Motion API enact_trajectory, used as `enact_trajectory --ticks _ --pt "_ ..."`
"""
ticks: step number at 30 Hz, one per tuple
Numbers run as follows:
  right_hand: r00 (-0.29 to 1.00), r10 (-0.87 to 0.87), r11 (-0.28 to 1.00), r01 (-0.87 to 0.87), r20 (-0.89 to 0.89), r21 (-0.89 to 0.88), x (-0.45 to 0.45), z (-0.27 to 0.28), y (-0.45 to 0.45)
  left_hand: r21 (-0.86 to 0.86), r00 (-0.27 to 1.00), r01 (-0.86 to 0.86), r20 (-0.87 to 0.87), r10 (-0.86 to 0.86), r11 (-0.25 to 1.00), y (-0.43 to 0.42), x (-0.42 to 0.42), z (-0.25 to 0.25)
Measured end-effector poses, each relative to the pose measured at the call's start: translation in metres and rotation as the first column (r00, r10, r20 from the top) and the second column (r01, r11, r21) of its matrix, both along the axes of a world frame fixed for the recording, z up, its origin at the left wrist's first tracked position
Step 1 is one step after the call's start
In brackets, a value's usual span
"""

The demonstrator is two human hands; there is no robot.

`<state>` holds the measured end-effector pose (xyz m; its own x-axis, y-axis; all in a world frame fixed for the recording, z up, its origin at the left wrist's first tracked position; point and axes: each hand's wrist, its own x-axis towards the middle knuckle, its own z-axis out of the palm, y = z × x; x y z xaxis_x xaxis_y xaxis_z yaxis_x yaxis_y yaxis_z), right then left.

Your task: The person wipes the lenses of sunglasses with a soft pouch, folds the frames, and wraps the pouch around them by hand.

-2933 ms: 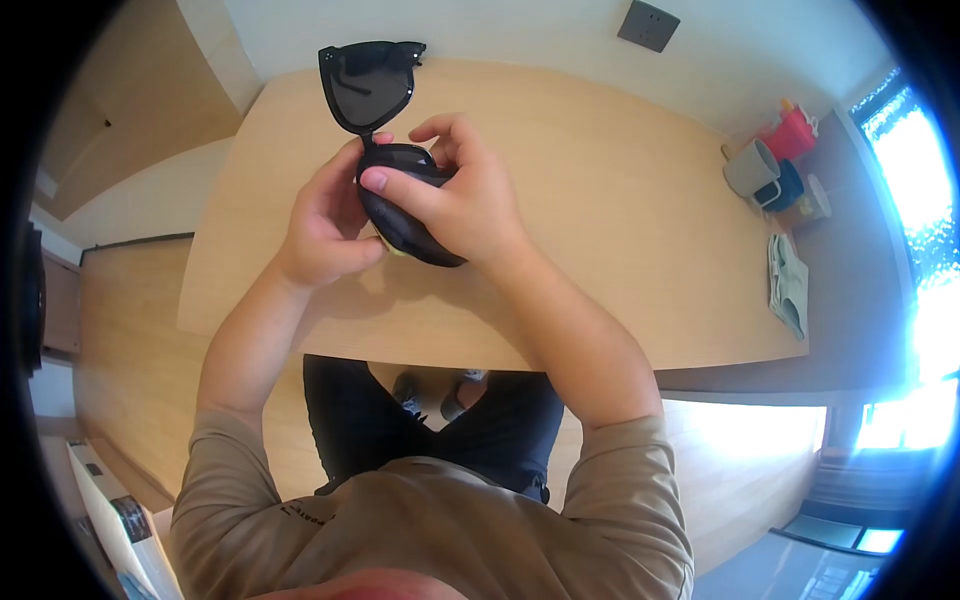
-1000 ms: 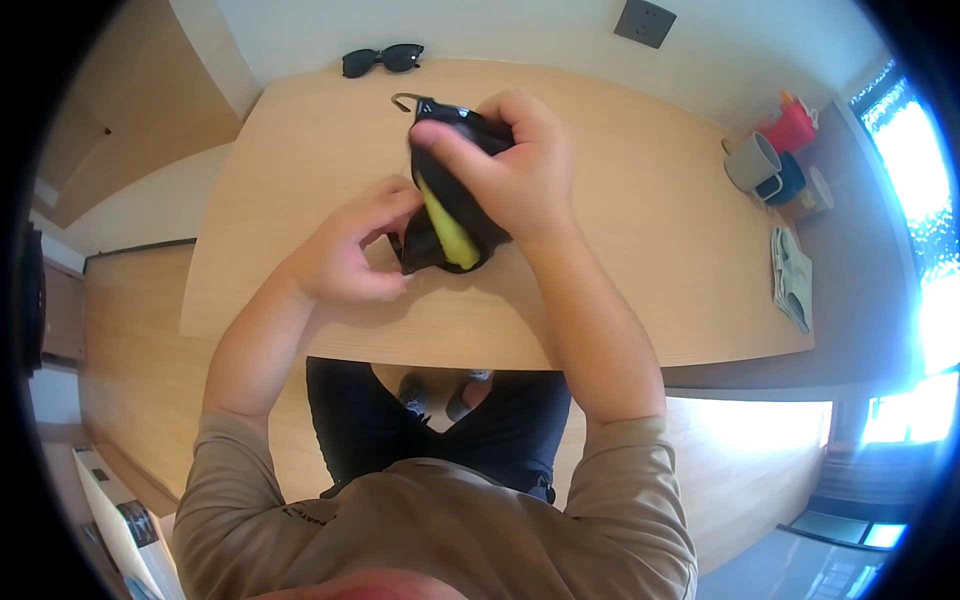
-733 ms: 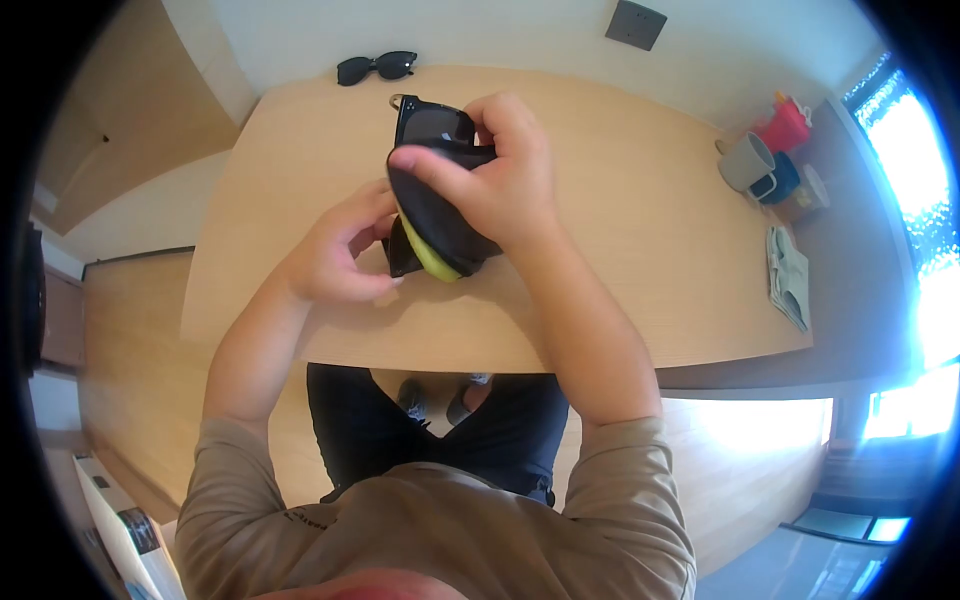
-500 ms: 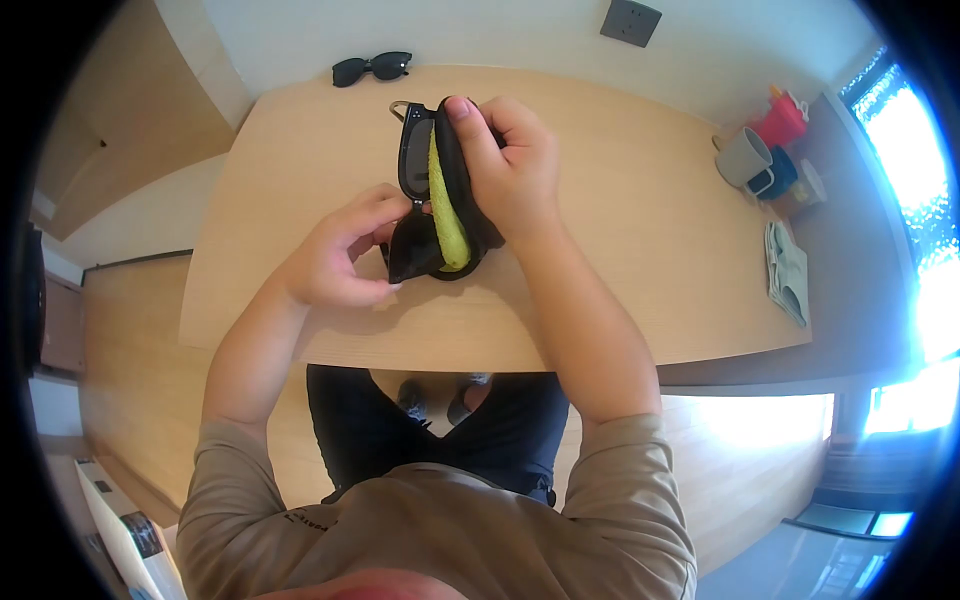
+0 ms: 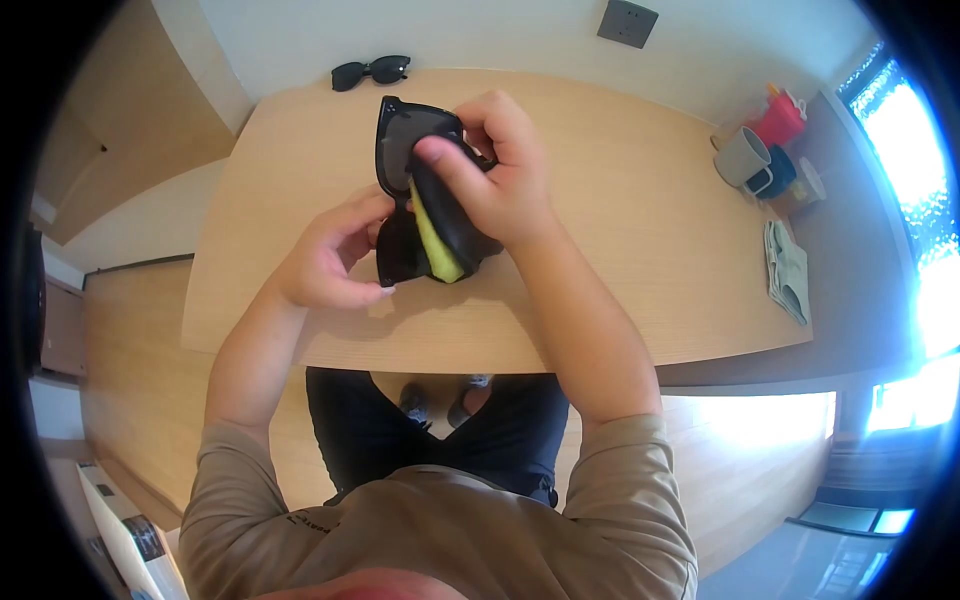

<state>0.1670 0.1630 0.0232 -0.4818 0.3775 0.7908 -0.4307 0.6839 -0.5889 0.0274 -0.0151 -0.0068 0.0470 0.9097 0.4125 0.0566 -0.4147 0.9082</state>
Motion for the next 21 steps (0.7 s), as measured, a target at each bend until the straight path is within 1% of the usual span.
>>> enact_trajectory --ticks 2,3,5,6,9,12,13,16,17,20,21 --pt "0.998 0.016 0.997 -0.02 -0.065 -0.068 -0.002 -0.001 0.0 -0.001 1.0 0.007 -0.03 -0.007 1.0 0.002 0.001 0.0" --pt "0.998 0.013 0.998 -0.016 -0.064 -0.055 -0.001 -0.003 0.002 -0.007 0.999 0.013 -0.049 -0.014 1.0 0.002 0.001 0.0" --pt "0.992 0.104 0.965 -0.119 -0.074 -0.234 -0.001 -0.004 0.0 -0.022 0.996 0.023 -0.083 -0.024 1.0 0.001 0.0 0.003" --pt "0.985 0.151 0.932 -0.17 -0.085 -0.321 0.0 -0.004 -0.002 -0.017 0.997 0.023 -0.071 -0.025 1.0 0.001 0.001 0.003" --pt "0.949 0.269 0.849 -0.314 -0.164 -0.425 -0.004 -0.003 -0.007 -0.009 0.999 0.019 -0.046 -0.02 1.0 0.002 0.002 0.003" --pt "0.933 0.357 0.857 -0.347 -0.047 -0.38 0.003 0.002 -0.016 -0.017 1.0 -0.009 -0.03 0.009 1.0 -0.001 0.003 0.004" --pt "0.965 0.261 0.925 -0.24 0.035 -0.295 0.001 -0.003 -0.011 -0.019 1.0 -0.016 -0.025 0.015 1.0 -0.002 0.002 0.005" --pt "0.976 0.218 0.963 -0.21 0.027 -0.172 -0.003 -0.003 -0.013 -0.012 0.999 -0.023 -0.028 0.022 1.0 0.0 0.001 0.004" --pt "0.982 0.185 0.972 -0.178 0.029 -0.154 -0.005 -0.005 -0.011 -0.009 0.999 -0.024 -0.029 0.024 1.0 0.001 0.001 0.004" --pt "0.999 0.033 0.999 -0.033 -0.023 -0.02 -0.005 -0.007 -0.007 -0.021 0.999 -0.038 -0.035 0.037 0.999 -0.001 0.004 0.007" --pt "0.999 0.018 0.991 -0.021 -0.027 -0.13 -0.005 -0.005 -0.009 -0.023 0.997 -0.036 -0.068 0.035 0.999 -0.001 0.004 0.006"
